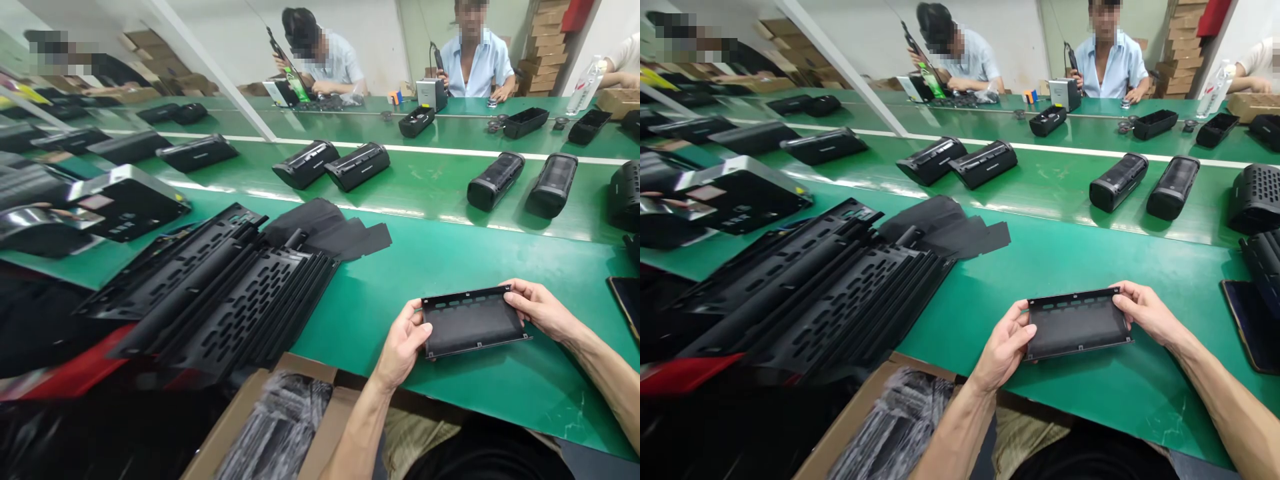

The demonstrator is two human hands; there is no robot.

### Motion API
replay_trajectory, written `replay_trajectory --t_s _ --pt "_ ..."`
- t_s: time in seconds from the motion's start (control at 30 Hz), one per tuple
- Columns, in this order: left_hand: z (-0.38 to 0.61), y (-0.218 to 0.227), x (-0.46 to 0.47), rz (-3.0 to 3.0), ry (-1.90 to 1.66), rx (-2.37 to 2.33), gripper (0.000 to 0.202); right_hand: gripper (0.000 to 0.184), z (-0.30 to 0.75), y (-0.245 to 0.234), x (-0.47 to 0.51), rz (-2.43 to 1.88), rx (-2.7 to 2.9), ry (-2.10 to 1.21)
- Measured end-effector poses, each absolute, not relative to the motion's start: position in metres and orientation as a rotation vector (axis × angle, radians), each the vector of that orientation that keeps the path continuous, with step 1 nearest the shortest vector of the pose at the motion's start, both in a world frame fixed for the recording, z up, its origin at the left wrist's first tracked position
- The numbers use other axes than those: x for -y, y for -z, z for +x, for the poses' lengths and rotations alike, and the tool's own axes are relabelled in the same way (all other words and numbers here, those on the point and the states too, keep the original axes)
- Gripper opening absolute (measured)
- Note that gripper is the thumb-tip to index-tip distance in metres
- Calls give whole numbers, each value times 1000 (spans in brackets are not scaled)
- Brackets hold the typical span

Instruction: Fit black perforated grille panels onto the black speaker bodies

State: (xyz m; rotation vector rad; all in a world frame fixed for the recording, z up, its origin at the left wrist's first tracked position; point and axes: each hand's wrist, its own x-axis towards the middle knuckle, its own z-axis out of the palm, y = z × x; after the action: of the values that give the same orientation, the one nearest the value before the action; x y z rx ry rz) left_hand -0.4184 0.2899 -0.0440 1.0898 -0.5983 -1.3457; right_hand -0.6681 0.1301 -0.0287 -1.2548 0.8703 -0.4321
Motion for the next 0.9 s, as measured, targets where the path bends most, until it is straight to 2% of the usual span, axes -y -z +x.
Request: replay_trajectory --t_s 0.7,0.9 --pt "-413 51 -294 1037 1358 659 61 56 -669 32 -127 -1243 -845 462" --pt "-410 48 -294 1024 1383 655 60 48 -666 33 -126 -1252 -835 470"
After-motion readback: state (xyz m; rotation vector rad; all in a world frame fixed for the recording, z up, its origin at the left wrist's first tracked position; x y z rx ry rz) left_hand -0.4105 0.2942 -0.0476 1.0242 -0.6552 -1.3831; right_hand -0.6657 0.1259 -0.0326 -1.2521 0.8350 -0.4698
